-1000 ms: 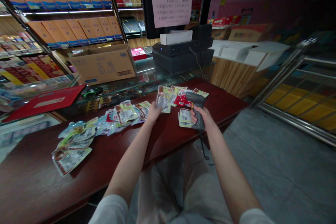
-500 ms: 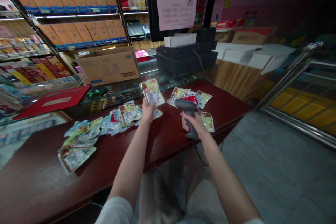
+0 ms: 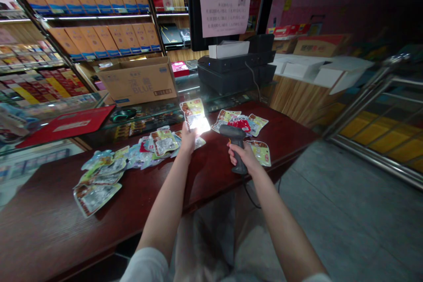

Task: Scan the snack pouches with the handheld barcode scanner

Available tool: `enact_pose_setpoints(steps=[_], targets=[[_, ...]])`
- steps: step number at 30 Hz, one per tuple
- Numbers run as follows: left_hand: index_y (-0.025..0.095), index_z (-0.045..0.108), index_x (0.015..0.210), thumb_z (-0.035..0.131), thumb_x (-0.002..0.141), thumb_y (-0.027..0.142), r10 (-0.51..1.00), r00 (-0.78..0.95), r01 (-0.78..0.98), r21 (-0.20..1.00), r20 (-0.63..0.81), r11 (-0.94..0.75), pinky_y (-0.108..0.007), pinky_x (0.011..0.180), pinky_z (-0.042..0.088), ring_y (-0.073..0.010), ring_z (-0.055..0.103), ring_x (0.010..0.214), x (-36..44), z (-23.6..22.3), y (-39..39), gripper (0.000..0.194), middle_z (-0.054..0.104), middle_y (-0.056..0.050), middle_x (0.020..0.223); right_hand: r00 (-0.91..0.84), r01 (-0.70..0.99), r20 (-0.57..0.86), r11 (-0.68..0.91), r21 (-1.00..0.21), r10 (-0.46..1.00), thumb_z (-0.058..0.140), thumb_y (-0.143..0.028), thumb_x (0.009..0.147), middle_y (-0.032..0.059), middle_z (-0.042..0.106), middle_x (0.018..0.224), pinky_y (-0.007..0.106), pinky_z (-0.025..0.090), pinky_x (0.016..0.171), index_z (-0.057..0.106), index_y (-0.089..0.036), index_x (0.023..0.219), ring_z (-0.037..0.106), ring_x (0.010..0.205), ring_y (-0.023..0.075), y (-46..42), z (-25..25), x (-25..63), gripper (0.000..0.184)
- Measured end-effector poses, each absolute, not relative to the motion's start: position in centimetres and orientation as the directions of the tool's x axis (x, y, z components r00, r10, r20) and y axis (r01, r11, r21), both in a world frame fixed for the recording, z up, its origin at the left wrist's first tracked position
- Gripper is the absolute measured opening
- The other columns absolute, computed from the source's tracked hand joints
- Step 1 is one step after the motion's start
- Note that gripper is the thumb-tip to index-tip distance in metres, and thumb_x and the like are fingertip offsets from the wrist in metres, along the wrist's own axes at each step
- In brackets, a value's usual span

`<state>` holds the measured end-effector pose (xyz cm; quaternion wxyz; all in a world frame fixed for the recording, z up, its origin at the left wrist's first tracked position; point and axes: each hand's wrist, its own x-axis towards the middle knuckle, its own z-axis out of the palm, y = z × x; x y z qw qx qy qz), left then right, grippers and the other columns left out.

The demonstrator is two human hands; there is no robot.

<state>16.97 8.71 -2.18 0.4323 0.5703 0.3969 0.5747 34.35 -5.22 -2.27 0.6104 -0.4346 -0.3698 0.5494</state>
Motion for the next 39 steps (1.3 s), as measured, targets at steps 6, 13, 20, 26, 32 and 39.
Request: enact_pose_setpoints(steps=[6,13,20,26,32,39], targets=[[0.016,0.059,0.115,0.054,0.07,0.011,0.94,0.005,0.155,0.928,0.341,-0.338,-0.037,0.095,0.053,-0.0225,0.068,0.102,16.2,-1.7,9.0,0.045,0.071,-0.009,0.11,0.094,-0.399,-0.027,0.013,-0.917,0.995,0.077,-0.042,0.067,-0.0081,0.05,0.052,0.021,0.033,0.036,0.059,-0.018,0.091,0.042,0.035,0.007,-5.5,-2.1,34.4,0.038],[0.015,0.051,0.128,0.054,0.073,0.012,0.955,-0.017,0.562,0.792,0.298,-0.237,-0.038,0.096,0.05,-0.0269,0.067,0.108,11.0,0.2,8.4,0.055,0.069,-0.013,0.118,0.053,-0.43,-0.011,0.013,-0.903,0.999,0.075,-0.041,0.069,-0.0083,0.05,0.052,0.022,0.032,0.037,0.059,-0.017,0.097,0.041,0.036,0.0072,-5.2,-1.6,34.7,0.04],[0.007,0.052,0.133,0.052,0.086,0.027,0.967,-0.154,0.952,0.294,0.204,0.09,-0.054,0.097,0.045,-0.0434,0.057,0.121,6.6,1.2,4.5,0.051,0.064,-0.029,0.121,-0.008,-0.439,0.008,0.004,-0.898,1.0,0.077,-0.042,0.068,-0.0084,0.05,0.052,0.022,0.031,0.038,0.06,-0.017,0.1,0.041,0.037,0.007,-3.9,-1.3,33.9,0.044],[0.013,0.048,0.144,0.049,0.09,0.025,0.911,0.069,0.972,0.177,0.406,-0.153,-0.053,0.116,0.027,-0.0363,0.033,0.146,8.3,0.6,3.1,0.056,0.038,-0.022,0.156,-0.1,-0.481,0.009,-0.04,-0.876,0.995,0.077,-0.04,0.069,-0.0079,0.051,0.054,0.022,0.031,0.039,0.059,-0.017,0.1,0.041,0.037,0.0066,-2.2,-1.5,32.5,0.043],[0.026,0.048,0.149,0.042,0.097,0.048,0.934,0.308,0.948,0.026,0.182,-0.318,-0.062,0.118,0.016,-0.0381,0.022,0.151,10.5,-1.2,3.0,0.056,0.039,-0.014,0.159,-0.149,-0.532,0.032,-0.053,-0.845,0.988,0.077,-0.039,0.069,-0.0079,0.051,0.054,0.022,0.03,0.038,0.059,-0.018,0.098,0.039,0.037,0.0063,-1.4,-2.7,32.3,0.04],[0.027,0.045,0.151,0.041,0.095,0.058,0.979,0.196,0.978,-0.08,0.055,-0.191,-0.078,0.105,0.025,-0.0501,0.015,0.149,11.3,-0.1,1.1,0.064,0.036,-0.018,0.159,-0.133,-0.554,0.033,-0.047,-0.831,0.991,0.077,-0.039,0.071,-0.0077,0.051,0.055,0.021,0.03,0.038,0.06,-0.018,0.098,0.039,0.037,0.0062,-2.1,-2.7,33.2,0.038]])
